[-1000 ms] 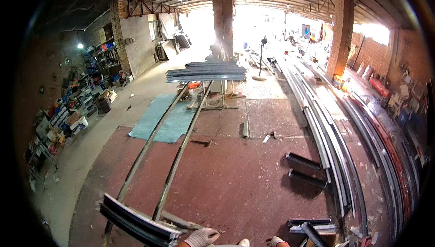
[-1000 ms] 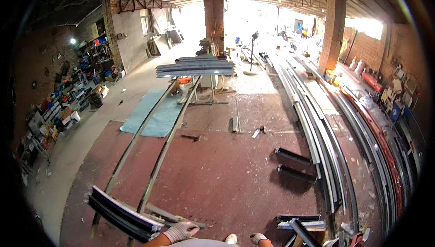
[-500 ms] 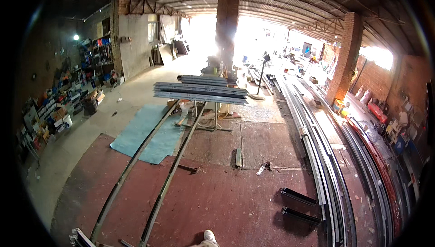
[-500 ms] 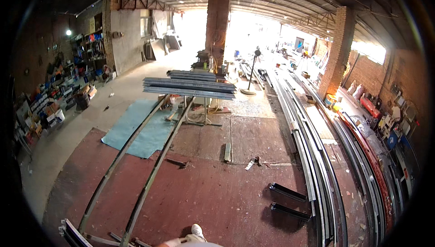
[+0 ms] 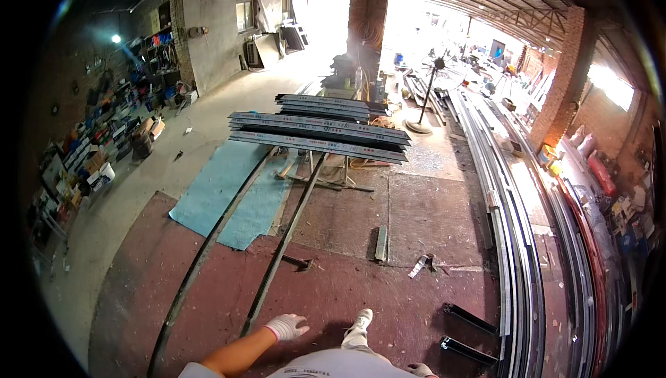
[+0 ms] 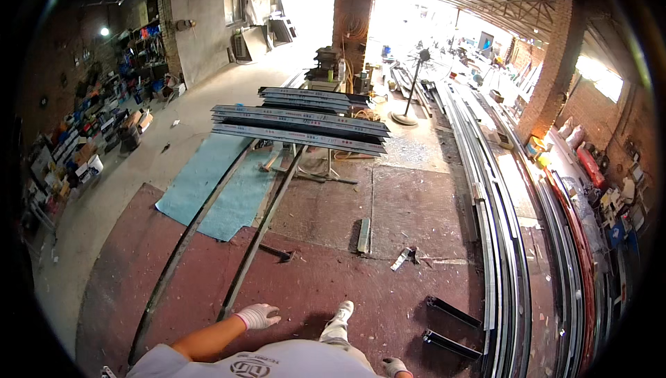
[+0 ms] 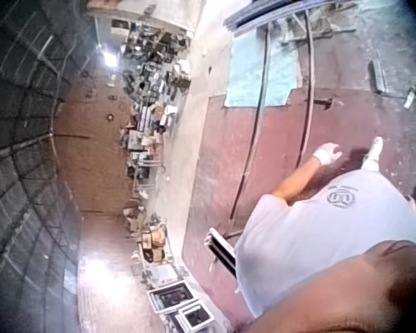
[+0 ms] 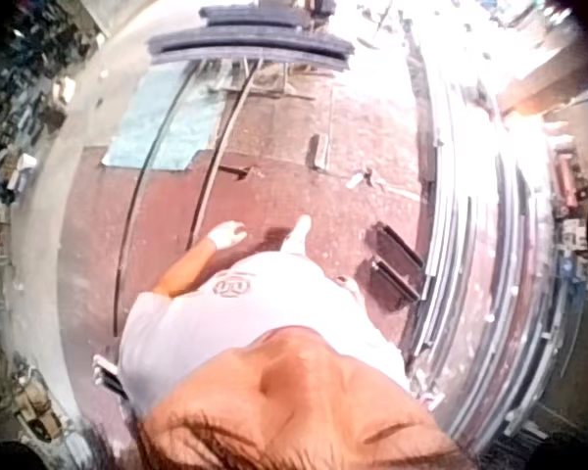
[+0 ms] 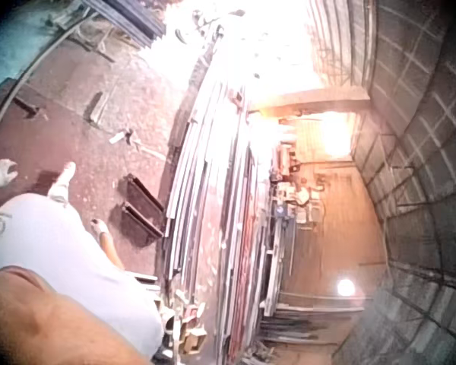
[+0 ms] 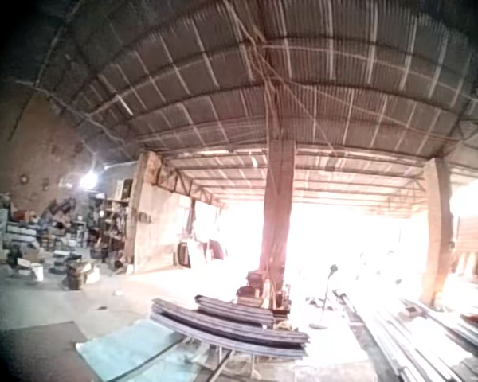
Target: The person assembles a rectangular window frame by picking up four aluminum extrusions, arranging them on a metal stand, and joining the corners. He then carries the frame to a corner mitering machine and secures two corners using the machine's clamps and lever.
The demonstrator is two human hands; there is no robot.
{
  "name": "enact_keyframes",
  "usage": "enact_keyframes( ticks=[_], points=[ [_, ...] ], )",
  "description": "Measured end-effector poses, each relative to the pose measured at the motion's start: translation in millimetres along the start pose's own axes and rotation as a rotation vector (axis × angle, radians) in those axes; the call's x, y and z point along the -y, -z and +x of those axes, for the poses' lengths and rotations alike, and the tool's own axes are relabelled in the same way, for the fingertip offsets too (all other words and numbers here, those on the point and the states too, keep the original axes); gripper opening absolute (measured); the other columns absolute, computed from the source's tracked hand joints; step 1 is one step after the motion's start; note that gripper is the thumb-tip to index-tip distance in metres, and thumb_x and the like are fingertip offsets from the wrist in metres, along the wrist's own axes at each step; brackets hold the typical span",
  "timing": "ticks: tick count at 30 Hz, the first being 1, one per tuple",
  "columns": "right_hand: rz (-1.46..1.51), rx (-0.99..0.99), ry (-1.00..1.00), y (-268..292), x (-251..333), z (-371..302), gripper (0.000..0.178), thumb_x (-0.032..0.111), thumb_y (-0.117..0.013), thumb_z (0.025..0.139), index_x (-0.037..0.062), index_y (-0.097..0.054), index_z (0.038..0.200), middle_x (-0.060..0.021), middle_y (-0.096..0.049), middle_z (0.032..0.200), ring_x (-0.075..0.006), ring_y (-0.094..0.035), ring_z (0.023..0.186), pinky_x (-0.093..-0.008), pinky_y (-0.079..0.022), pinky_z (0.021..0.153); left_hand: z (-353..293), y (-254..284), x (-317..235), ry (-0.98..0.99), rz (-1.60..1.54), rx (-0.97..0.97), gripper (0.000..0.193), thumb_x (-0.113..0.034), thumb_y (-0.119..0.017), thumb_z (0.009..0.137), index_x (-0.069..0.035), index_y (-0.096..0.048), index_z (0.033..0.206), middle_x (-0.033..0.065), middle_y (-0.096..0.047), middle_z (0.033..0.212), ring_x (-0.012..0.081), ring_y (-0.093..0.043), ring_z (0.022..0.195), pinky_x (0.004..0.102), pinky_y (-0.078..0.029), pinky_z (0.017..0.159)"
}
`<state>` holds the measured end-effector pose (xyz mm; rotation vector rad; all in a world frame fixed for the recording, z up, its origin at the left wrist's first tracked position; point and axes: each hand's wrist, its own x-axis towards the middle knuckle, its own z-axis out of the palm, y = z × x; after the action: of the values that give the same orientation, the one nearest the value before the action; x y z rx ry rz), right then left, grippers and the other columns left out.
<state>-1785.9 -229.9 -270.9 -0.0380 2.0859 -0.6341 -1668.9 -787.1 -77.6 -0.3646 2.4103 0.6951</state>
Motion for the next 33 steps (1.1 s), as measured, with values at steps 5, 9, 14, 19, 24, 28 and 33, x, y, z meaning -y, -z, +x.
enact_keyframes(
  ticks=[5, 9, 14, 19, 24, 28, 33],
  points=[
    [-0.633, 0.048, 0.163, 132.8, 61.8, 142.6, 0.049, 0.044, -0.058, 0.097, 0.0105, -0.069, 0.131, -0.0116, -0.071, 0.129, -0.0303, -0.065, 0.121, -0.041, -0.05, 0.103, 78.9, 33.3, -15.3, 0.182, -0.314, -0.07, 0.07, -0.062, -0.05, 0.096, -0.016, -0.052, 0.149, 0.0229, -0.054, 0.147, 0.0401, -0.052, 0.135, 0.0474, -0.041, 0.113],
    [-0.42, -0.247, 0.354, 240.3, 265.3, 253.5, 0.05, 0.039, -0.071, 0.086, 0.008, -0.069, 0.125, -0.0174, -0.073, 0.116, -0.0365, -0.068, 0.11, -0.0443, -0.054, 0.096, 116.0, 45.8, 12.2, 0.223, -0.483, -0.116, 0.069, -0.06, -0.057, 0.094, -0.015, -0.055, 0.146, 0.0242, -0.059, 0.14, 0.0401, -0.057, 0.128, 0.0448, -0.045, 0.11],
    [-0.36, -0.5, 0.666, 386.4, 488.9, 278.3, 0.054, 0.042, -0.068, 0.092, 0.0086, -0.063, 0.134, -0.0237, -0.065, 0.128, -0.0435, -0.06, 0.12, -0.0493, -0.049, 0.103, 178.7, 145.8, -20.7, 0.084, -0.53, -0.455, 0.065, -0.052, -0.06, 0.094, -0.006, -0.058, 0.139, 0.0261, -0.062, 0.134, 0.0411, -0.06, 0.124, 0.0468, -0.047, 0.106],
    [-0.466, -0.665, 0.86, 457.6, 644.7, 314.2, 0.051, 0.033, -0.071, 0.089, 0.0081, -0.062, 0.134, -0.0225, -0.065, 0.126, -0.044, -0.06, 0.115, -0.0512, -0.049, 0.1, 284.8, 267.8, -9.4, 0.028, -0.721, -0.668, 0.043, -0.031, -0.063, 0.097, -0.005, -0.062, 0.131, 0.02, -0.07, 0.12, 0.0336, -0.069, 0.11, 0.0421, -0.054, 0.093],
    [-0.558, -0.731, 0.962, 515.4, 732.5, 347.7, 0.052, 0.024, -0.074, 0.085, 0.0068, -0.061, 0.133, -0.021, -0.063, 0.127, -0.0441, -0.058, 0.117, -0.0511, -0.048, 0.1, 410.3, 407.8, -0.7, -0.117, -0.866, -0.74, 0.042, -0.027, -0.062, 0.099, -0.004, -0.061, 0.135, 0.0155, -0.071, 0.117, 0.0258, -0.068, 0.109, 0.035, -0.053, 0.093],
    [-0.515, -0.638, 1.14, 542.7, 827.9, 366.4, 0.061, 0.023, -0.077, 0.082, 0.0071, -0.056, 0.137, -0.022, -0.06, 0.13, -0.0436, -0.055, 0.12, -0.0505, -0.046, 0.104, 492.1, 487.6, 15.7, -0.171, -1.02, -0.742, 0.047, -0.029, -0.062, 0.1, -0.005, -0.059, 0.14, 0.0133, -0.067, 0.126, 0.0235, -0.065, 0.117, 0.0332, -0.049, 0.1],
    [-0.688, -0.62, 0.897, 591.3, 888.4, 452.4, 0.103, 0.033, -0.09, 0.067, -0.0035, -0.039, 0.149, -0.0269, -0.046, 0.145, -0.046, -0.043, 0.134, -0.0532, -0.033, 0.118, 569.8, 613.1, -7.4, 0.049, -1.33, -0.626, 0.069, -0.039, -0.069, 0.095, -0.009, -0.045, 0.152, 0.0086, -0.063, 0.133, 0.0233, -0.063, 0.118, 0.0352, -0.05, 0.097]
  ],
)
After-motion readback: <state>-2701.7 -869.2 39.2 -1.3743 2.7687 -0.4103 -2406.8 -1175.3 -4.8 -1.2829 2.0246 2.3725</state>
